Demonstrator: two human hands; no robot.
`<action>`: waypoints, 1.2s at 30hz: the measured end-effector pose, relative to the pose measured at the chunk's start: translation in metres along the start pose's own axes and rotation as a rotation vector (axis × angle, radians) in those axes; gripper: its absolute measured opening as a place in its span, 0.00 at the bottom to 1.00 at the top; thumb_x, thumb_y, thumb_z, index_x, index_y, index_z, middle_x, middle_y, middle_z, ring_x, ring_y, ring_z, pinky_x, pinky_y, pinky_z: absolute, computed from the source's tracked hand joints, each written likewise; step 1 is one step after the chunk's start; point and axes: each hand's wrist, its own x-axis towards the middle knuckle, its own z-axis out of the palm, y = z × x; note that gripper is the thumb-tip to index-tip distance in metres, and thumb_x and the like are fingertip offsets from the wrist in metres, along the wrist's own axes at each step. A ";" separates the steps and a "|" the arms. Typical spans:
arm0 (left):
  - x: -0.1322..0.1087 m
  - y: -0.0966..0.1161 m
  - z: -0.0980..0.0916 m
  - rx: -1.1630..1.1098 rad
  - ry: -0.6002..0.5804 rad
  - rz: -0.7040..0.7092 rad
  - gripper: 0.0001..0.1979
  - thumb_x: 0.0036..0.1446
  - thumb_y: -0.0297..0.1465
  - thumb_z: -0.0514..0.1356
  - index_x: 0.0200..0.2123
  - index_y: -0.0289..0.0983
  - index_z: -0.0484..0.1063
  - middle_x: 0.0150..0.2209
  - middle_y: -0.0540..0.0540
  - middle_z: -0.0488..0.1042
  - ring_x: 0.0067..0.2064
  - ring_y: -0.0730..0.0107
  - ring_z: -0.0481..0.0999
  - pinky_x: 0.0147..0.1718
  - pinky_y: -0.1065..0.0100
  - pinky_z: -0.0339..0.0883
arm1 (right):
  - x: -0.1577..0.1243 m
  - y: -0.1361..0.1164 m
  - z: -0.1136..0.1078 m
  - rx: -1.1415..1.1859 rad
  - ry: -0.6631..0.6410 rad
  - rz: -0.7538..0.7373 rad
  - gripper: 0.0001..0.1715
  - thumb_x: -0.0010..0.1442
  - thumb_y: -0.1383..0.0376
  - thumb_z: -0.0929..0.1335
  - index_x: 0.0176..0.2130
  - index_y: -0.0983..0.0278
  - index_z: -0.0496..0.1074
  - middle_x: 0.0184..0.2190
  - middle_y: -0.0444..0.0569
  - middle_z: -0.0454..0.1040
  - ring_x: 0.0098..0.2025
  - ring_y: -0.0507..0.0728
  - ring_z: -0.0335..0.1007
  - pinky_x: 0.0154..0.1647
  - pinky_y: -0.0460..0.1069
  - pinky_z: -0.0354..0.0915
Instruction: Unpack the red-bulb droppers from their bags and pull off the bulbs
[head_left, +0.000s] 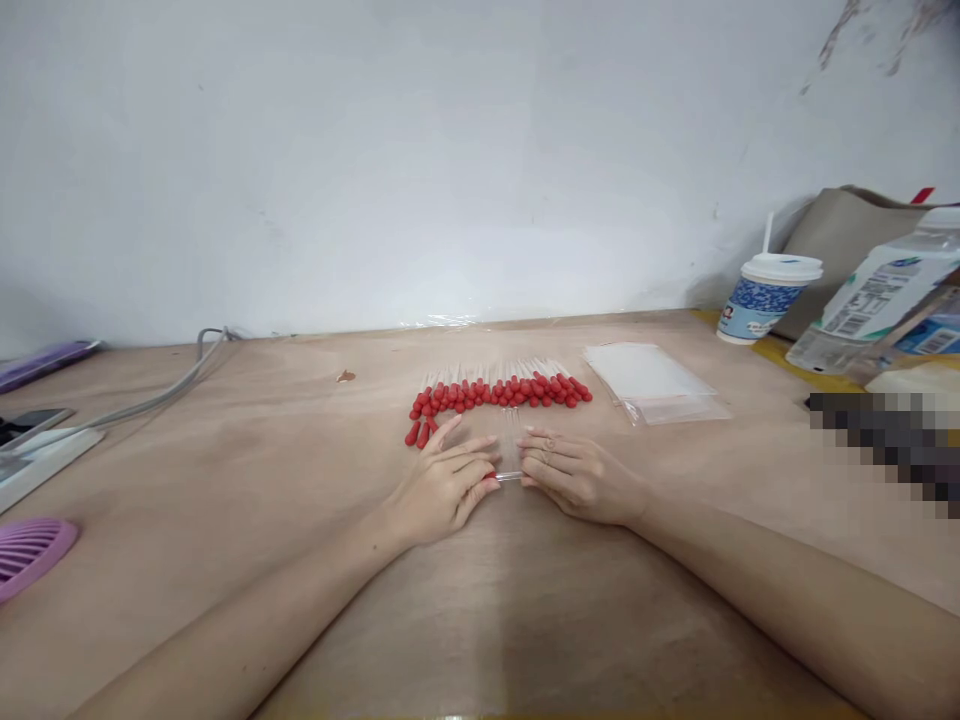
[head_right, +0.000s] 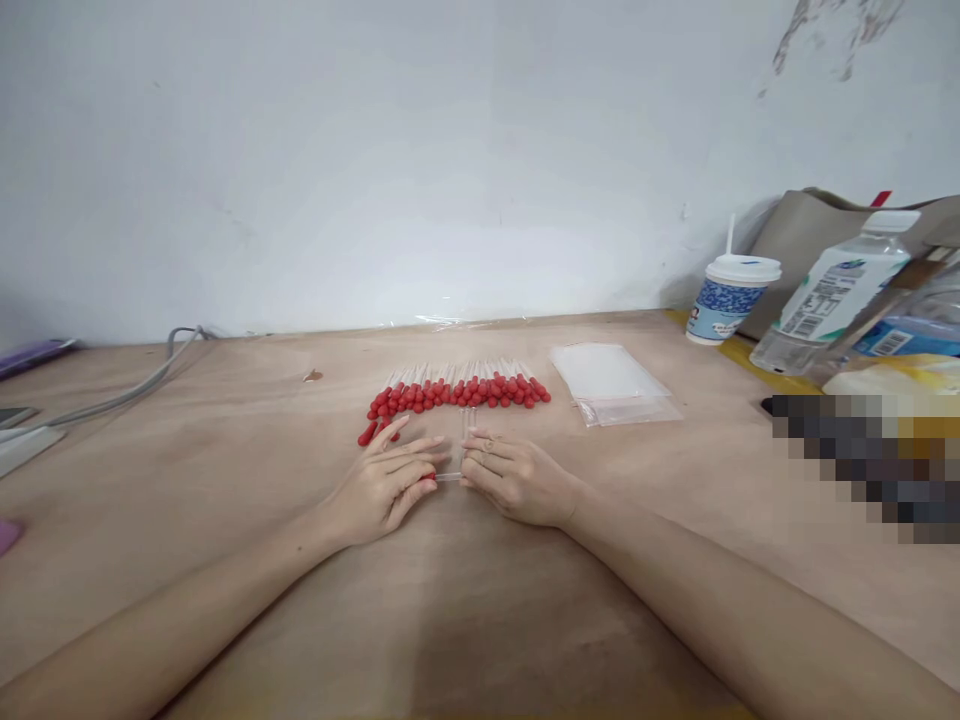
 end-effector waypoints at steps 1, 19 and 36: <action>0.000 0.000 0.000 0.002 0.003 0.003 0.08 0.59 0.28 0.51 0.36 0.36 0.70 0.40 0.47 0.77 0.51 0.66 0.69 0.61 0.53 0.37 | 0.000 0.000 0.000 -0.001 0.002 -0.001 0.06 0.59 0.71 0.63 0.37 0.68 0.69 0.33 0.49 0.75 0.48 0.55 0.68 0.56 0.52 0.62; -0.016 -0.018 -0.005 0.059 0.184 -0.052 0.07 0.59 0.29 0.52 0.35 0.37 0.70 0.40 0.46 0.76 0.49 0.65 0.70 0.53 0.58 0.57 | -0.011 0.009 -0.008 0.020 0.097 0.163 0.10 0.60 0.70 0.61 0.41 0.65 0.68 0.38 0.50 0.75 0.47 0.55 0.68 0.52 0.54 0.63; -0.026 -0.091 -0.042 -0.616 0.020 -1.231 0.20 0.36 0.41 0.66 0.32 0.34 0.75 0.21 0.49 0.71 0.21 0.74 0.65 0.21 0.72 0.60 | 0.000 0.012 0.006 -0.284 -0.023 0.636 0.11 0.57 0.69 0.61 0.36 0.64 0.73 0.29 0.47 0.75 0.34 0.55 0.66 0.41 0.51 0.54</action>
